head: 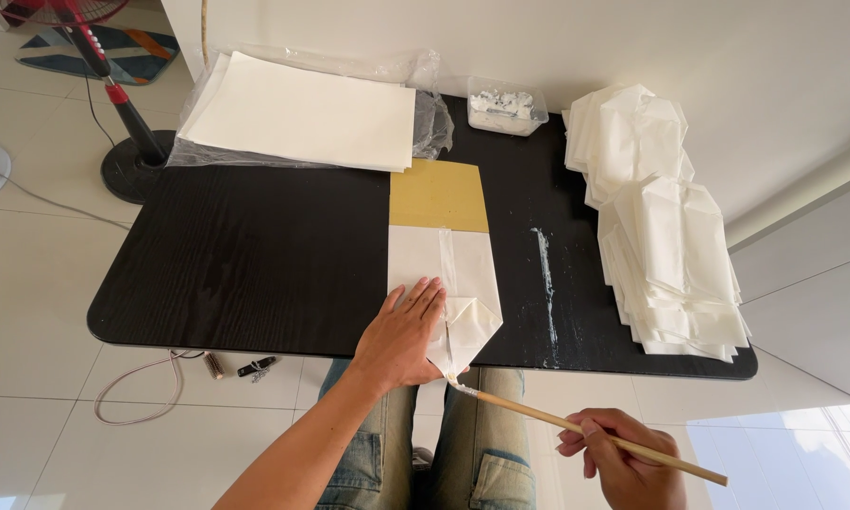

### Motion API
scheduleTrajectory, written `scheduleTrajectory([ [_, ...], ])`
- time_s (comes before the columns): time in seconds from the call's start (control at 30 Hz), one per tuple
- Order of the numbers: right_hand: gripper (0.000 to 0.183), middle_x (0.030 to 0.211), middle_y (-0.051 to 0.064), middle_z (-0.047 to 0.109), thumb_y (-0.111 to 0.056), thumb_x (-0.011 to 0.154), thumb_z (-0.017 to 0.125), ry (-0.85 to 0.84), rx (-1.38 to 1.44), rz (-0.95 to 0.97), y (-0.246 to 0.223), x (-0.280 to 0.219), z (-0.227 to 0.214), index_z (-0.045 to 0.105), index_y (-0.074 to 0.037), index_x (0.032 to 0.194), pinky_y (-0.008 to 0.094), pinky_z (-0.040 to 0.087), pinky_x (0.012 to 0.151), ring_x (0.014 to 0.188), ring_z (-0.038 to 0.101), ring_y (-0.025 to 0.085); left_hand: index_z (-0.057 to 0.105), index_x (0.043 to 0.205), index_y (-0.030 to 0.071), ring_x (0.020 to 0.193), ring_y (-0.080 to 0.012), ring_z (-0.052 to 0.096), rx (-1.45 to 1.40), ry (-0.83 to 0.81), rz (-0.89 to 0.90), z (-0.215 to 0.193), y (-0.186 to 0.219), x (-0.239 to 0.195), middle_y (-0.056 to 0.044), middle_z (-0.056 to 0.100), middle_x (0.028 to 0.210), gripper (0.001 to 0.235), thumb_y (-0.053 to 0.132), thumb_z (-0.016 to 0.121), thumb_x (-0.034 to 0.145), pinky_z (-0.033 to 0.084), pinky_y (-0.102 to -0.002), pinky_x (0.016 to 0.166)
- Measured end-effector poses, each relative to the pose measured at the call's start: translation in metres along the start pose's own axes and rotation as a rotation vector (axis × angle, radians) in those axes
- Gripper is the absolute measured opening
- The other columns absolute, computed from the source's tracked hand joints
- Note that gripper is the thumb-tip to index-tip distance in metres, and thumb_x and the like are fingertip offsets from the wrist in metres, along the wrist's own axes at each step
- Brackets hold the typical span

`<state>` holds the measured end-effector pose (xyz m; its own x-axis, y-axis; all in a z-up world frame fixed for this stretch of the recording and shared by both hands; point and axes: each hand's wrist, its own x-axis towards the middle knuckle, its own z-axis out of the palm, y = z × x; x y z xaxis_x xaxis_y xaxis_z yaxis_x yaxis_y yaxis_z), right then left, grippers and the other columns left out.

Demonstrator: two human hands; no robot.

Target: Folding white paper sheets over a template and applying glue with a brush to assemble a component.

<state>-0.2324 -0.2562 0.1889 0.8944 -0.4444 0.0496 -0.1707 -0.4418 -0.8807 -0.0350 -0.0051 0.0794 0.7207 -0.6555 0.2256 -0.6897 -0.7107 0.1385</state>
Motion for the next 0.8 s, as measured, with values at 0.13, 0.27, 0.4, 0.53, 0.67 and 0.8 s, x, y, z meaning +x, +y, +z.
scheduleTrajectory([
  [0.13, 0.024, 0.062, 0.024, 0.084, -0.008, 0.091, 0.064, 0.027, -0.008, 0.013, -0.002, -0.004, -0.012, 0.082, 0.006, 0.086, 0.031, 0.058, 0.037, 0.047, 0.081, 0.028, 0.025, 0.159, 0.002, 0.156, -0.0254, 0.018, -0.025, -0.021, -0.004, -0.003, 0.002, 0.000, -0.013, 0.025, 0.168, 0.128, 0.093, 0.059, 0.075, 0.012, -0.047, 0.124],
  [0.27, 0.023, 0.062, 0.024, 0.077, -0.004, 0.096, 0.059, 0.129, 0.071, -0.152, -0.005, -0.004, -0.015, 0.076, 0.010, 0.088, 0.029, 0.052, 0.037, 0.049, 0.077, 0.030, 0.028, 0.157, 0.001, 0.156, -0.0266, 0.020, -0.054, 0.002, 0.001, -0.002, 0.000, -0.002, -0.014, 0.028, 0.167, 0.123, 0.089, 0.061, 0.077, 0.014, -0.048, 0.123],
  [0.4, 0.020, 0.068, 0.023, 0.081, -0.003, 0.094, 0.059, 0.059, 0.094, -0.177, -0.001, 0.002, -0.004, 0.076, 0.009, 0.093, 0.028, 0.057, 0.039, 0.053, 0.081, 0.027, 0.030, 0.157, 0.003, 0.156, -0.0270, 0.021, -0.040, 0.028, 0.010, 0.000, -0.001, -0.001, -0.014, 0.029, 0.167, 0.120, 0.085, 0.066, 0.077, 0.015, -0.049, 0.123],
  [0.53, 0.020, 0.063, 0.016, 0.082, -0.009, 0.092, 0.061, 0.000, 0.038, -0.224, 0.006, 0.003, 0.006, 0.078, 0.001, 0.089, 0.024, 0.058, 0.039, 0.048, 0.078, 0.020, 0.032, 0.155, 0.001, 0.156, -0.0275, 0.022, -0.064, 0.029, 0.010, -0.003, -0.002, 0.000, -0.016, 0.030, 0.166, 0.116, 0.080, 0.066, 0.078, 0.016, -0.049, 0.123],
  [0.67, 0.023, 0.062, 0.019, 0.082, -0.008, 0.094, 0.060, 0.033, 0.017, -0.136, 0.007, 0.000, 0.004, 0.079, 0.005, 0.087, 0.027, 0.057, 0.036, 0.045, 0.079, 0.025, 0.029, 0.157, 0.001, 0.156, -0.0263, 0.020, -0.051, 0.006, 0.002, -0.003, -0.001, 0.000, -0.014, 0.029, 0.167, 0.117, 0.077, 0.068, 0.077, 0.015, -0.047, 0.124],
  [0.8, 0.025, 0.061, 0.018, 0.082, -0.012, 0.093, 0.061, 0.015, 0.023, -0.123, 0.011, -0.002, 0.000, 0.080, 0.004, 0.087, 0.027, 0.057, 0.036, 0.046, 0.080, 0.024, 0.026, 0.158, 0.002, 0.156, -0.0250, 0.018, -0.037, -0.020, -0.012, -0.003, 0.000, 0.000, -0.013, 0.026, 0.168, 0.114, 0.075, 0.064, 0.079, 0.013, -0.047, 0.124],
])
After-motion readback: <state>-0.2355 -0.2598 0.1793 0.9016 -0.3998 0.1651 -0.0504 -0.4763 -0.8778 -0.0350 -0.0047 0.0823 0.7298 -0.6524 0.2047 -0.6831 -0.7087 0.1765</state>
